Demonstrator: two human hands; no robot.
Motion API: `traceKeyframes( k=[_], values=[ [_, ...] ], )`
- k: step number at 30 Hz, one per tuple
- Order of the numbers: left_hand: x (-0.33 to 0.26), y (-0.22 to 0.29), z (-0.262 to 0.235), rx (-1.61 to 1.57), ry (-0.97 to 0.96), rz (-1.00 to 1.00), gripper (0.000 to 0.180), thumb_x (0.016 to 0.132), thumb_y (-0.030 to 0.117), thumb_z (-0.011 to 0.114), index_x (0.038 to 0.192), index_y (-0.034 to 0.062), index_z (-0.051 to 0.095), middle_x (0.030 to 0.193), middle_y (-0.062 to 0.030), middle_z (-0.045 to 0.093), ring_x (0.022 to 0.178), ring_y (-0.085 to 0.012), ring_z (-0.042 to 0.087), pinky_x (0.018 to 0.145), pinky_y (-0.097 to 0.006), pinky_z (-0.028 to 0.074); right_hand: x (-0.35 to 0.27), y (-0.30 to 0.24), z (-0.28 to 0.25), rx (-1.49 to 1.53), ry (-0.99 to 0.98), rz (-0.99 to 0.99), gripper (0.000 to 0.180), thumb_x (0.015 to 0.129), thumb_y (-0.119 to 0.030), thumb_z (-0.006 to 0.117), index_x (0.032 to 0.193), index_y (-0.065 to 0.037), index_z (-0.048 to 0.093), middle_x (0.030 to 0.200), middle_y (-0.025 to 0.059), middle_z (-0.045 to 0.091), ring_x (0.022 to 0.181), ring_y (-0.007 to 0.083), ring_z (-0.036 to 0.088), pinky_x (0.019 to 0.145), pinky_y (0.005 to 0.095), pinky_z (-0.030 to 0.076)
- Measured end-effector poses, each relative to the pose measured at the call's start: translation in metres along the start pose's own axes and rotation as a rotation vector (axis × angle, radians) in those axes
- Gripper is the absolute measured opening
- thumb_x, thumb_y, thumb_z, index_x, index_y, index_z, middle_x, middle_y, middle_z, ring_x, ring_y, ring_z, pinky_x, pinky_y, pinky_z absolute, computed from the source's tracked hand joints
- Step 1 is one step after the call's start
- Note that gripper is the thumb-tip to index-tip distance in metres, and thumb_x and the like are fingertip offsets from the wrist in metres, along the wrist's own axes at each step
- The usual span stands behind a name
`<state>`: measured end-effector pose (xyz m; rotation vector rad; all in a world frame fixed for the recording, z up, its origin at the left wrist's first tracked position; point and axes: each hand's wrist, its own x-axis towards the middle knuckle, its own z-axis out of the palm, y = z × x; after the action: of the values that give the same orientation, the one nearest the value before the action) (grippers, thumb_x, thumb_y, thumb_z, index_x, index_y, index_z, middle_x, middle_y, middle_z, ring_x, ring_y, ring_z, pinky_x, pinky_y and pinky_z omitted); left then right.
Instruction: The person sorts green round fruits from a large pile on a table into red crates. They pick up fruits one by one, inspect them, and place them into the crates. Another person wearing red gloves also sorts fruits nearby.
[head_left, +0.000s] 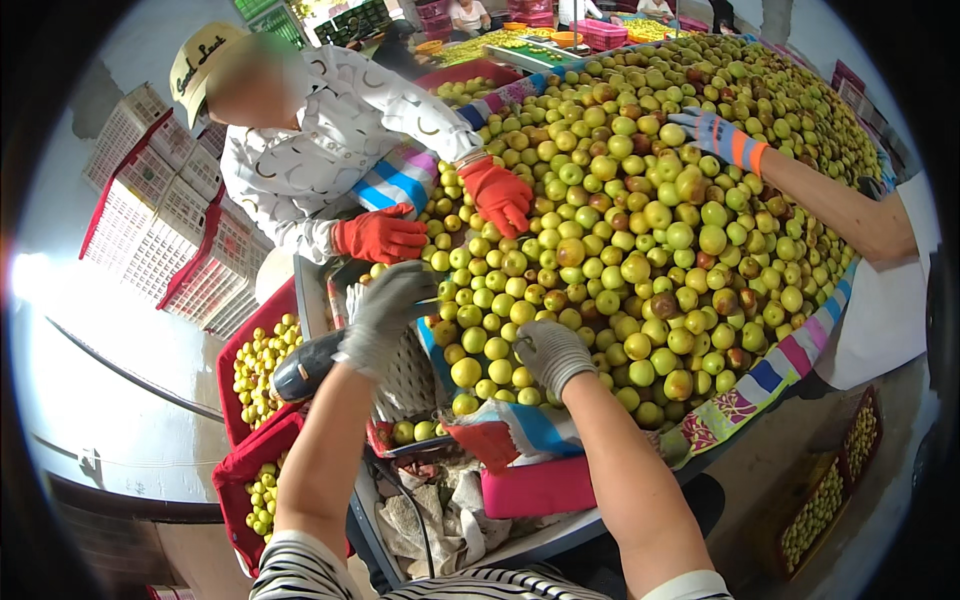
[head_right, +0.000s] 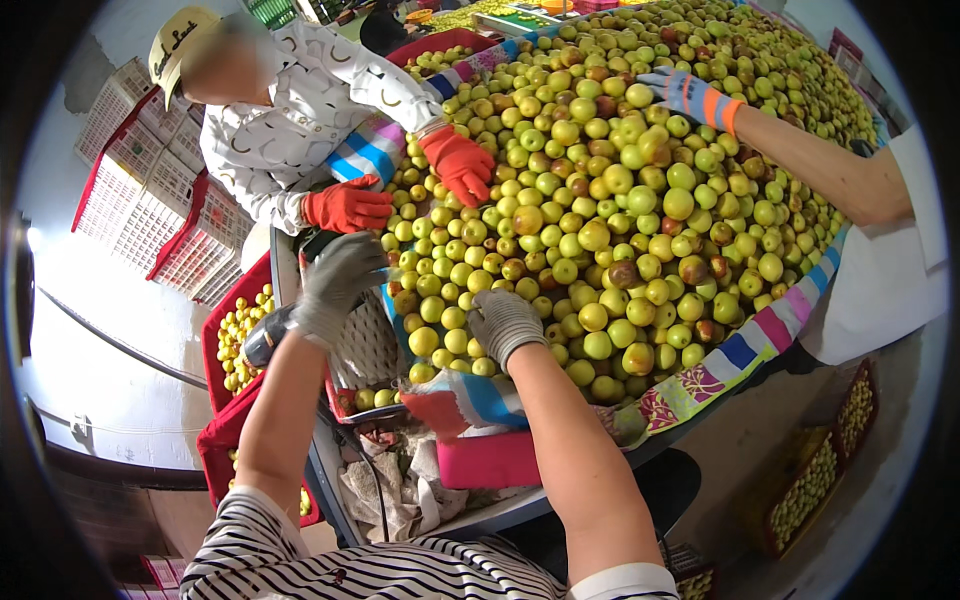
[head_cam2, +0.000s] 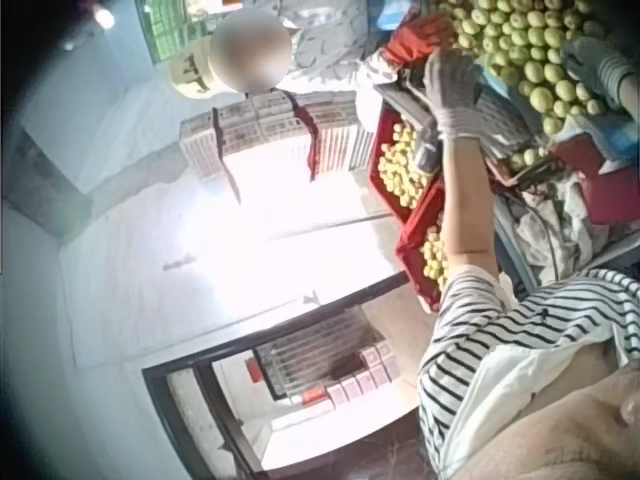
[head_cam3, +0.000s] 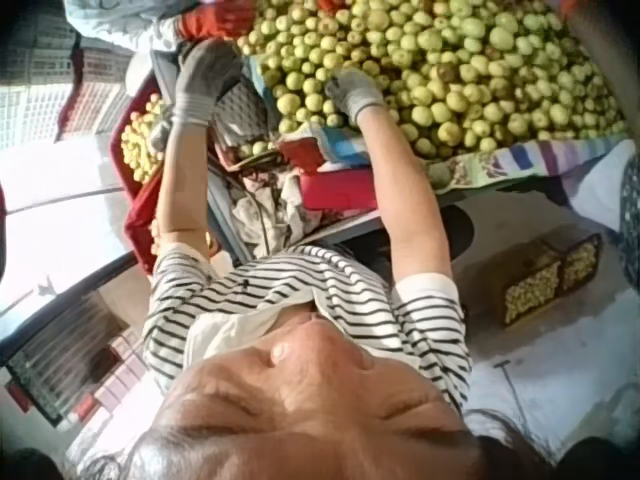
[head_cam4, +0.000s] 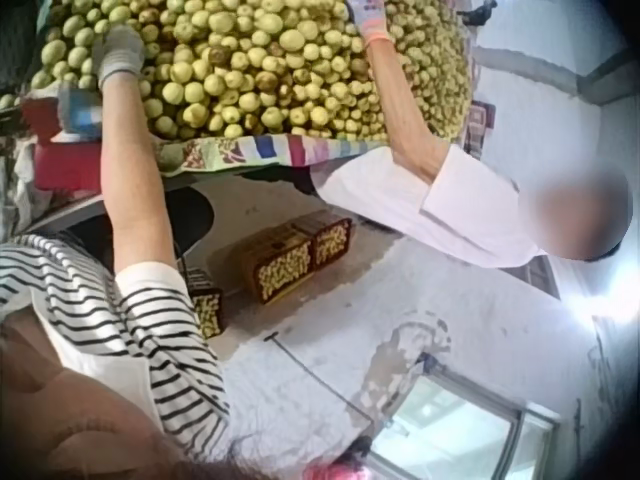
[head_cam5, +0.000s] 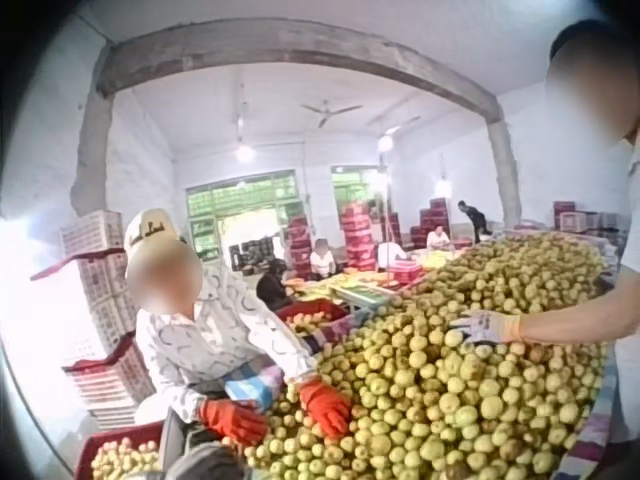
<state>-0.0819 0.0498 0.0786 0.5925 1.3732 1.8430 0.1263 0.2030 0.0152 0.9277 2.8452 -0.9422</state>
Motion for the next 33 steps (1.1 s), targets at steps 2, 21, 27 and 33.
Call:
traceKeyframes(
  k=[2, 21, 27, 33],
  values=[
    [0.039, -0.031, 0.037, 0.669, -0.212, 0.316, 0.031, 0.088, 0.009, 0.060, 0.119, 0.0019, 0.056, 0.106, -0.0053, 0.060, 0.097, -0.0159, 0.060, 0.084, -0.030, 0.050, -0.003, -0.011, -0.004, -0.008, -0.024, -0.011, 0.031, 0.089, -0.033, 0.054, 0.108, -0.010, 0.064, 0.109, 0.0145, 0.063, 0.102, 0.0309, 0.062, 0.089, 0.0430, 0.049],
    [0.063, -0.110, 0.008, 1.454, -0.134, -0.096, 0.058, 0.075, 0.034, 0.072, 0.122, 0.0050, 0.055, 0.114, -0.0223, 0.062, 0.105, -0.0315, 0.061, 0.089, -0.038, 0.049, -0.006, -0.018, -0.001, 0.075, 0.006, -0.050, 0.027, 0.088, -0.030, 0.056, 0.103, -0.009, 0.063, 0.104, 0.0151, 0.064, 0.098, 0.0335, 0.062, 0.086, 0.0447, 0.050],
    [0.028, -0.063, 0.051, 1.498, -0.274, 0.049, 0.071, 0.072, 0.024, 0.068, 0.137, 0.0155, 0.040, 0.127, -0.0232, 0.049, 0.108, -0.0398, 0.057, 0.092, -0.042, 0.049, -0.005, -0.013, -0.003, 0.034, -0.002, -0.026, 0.028, 0.089, -0.031, 0.056, 0.103, -0.007, 0.062, 0.105, 0.0149, 0.064, 0.100, 0.0328, 0.062, 0.086, 0.0445, 0.050],
    [0.032, -0.066, 0.064, 1.722, -0.269, -0.092, 0.062, 0.072, 0.027, 0.070, 0.129, 0.0193, 0.047, 0.115, -0.0209, 0.055, 0.105, -0.0391, 0.058, 0.087, -0.044, 0.050, -0.008, -0.018, -0.004, 0.093, 0.090, -0.032, 0.034, 0.080, -0.024, 0.068, 0.108, -0.007, 0.060, 0.111, 0.0153, 0.061, 0.101, 0.0352, 0.060, 0.089, 0.0438, 0.048]
  ],
)
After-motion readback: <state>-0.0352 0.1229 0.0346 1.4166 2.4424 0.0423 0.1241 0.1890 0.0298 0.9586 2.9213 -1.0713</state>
